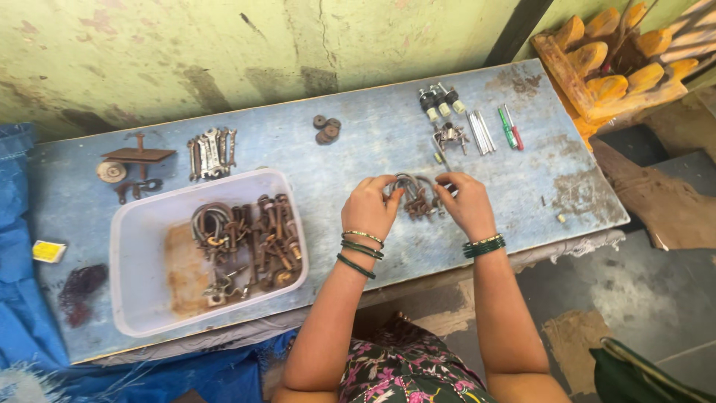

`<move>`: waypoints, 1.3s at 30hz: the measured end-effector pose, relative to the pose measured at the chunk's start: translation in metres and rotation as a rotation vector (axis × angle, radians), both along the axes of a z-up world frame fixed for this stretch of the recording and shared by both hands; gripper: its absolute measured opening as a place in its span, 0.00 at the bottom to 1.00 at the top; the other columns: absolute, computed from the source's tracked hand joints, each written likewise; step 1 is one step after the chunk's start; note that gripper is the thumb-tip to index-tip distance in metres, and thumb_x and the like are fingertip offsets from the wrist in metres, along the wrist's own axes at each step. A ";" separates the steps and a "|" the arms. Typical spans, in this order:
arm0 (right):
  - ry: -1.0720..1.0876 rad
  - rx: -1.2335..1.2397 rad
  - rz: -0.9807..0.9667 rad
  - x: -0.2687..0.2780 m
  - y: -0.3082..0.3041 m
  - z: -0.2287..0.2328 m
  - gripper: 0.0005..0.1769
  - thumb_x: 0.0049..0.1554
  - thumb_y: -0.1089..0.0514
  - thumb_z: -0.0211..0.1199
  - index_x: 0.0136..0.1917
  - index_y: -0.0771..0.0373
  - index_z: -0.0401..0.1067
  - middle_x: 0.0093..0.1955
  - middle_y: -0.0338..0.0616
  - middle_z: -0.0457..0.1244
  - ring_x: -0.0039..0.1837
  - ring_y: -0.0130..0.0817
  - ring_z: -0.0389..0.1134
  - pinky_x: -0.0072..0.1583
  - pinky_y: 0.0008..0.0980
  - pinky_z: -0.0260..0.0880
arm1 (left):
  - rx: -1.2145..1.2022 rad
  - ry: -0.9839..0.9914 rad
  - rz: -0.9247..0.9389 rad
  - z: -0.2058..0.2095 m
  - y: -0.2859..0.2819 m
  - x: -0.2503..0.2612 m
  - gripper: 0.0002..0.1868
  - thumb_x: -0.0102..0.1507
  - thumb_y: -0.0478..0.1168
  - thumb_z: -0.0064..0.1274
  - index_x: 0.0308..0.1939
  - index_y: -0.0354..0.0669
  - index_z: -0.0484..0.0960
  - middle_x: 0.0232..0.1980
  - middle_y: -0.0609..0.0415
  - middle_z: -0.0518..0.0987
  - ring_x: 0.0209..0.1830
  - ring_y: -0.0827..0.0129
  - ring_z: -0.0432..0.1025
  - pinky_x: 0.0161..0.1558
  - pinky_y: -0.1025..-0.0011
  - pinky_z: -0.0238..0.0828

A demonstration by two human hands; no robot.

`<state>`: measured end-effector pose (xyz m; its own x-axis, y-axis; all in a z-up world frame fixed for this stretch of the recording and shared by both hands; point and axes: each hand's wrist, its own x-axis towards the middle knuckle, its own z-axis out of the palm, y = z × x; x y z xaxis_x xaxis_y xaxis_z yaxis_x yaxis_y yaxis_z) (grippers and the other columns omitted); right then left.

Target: The person sorts rusty metal hardware, including U-bolts, bolts, and hooks, from a workbench into a white plastic tub, handling pieces one at a time and grouping similar items together. They occasionally pick up and turn over pieces before placing them in the tub.

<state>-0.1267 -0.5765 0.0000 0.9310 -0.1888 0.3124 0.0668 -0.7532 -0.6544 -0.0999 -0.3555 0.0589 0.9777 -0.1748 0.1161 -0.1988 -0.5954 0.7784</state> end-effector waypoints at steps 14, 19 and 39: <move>0.281 0.055 0.088 0.024 -0.013 -0.049 0.22 0.49 0.57 0.73 0.56 0.63 0.75 0.41 0.50 0.70 0.42 0.46 0.72 0.46 0.41 0.71 | 0.258 0.122 0.302 -0.141 -0.081 0.054 0.17 0.57 0.44 0.64 0.51 0.56 0.85 0.50 0.53 0.81 0.47 0.54 0.78 0.45 0.59 0.77; 0.253 0.016 0.091 0.023 -0.011 -0.054 0.22 0.45 0.61 0.73 0.55 0.65 0.76 0.38 0.51 0.70 0.42 0.47 0.72 0.45 0.42 0.71 | 0.256 0.175 0.330 -0.139 -0.084 0.052 0.14 0.59 0.45 0.64 0.49 0.59 0.87 0.49 0.55 0.81 0.47 0.56 0.78 0.45 0.60 0.77; 0.106 0.427 0.253 0.006 0.092 0.032 0.25 0.53 0.63 0.69 0.65 0.67 0.73 0.41 0.40 0.69 0.40 0.23 0.69 0.43 0.25 0.72 | -0.131 -0.092 0.314 -0.049 0.045 0.018 0.21 0.58 0.40 0.64 0.55 0.40 0.84 0.42 0.48 0.84 0.34 0.63 0.81 0.40 0.65 0.78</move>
<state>-0.1204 -0.4845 0.0323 0.9865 -0.0434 0.1581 0.1295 -0.3854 -0.9136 -0.0823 -0.3101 0.0104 0.9658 0.1555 0.2076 -0.0945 -0.5345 0.8399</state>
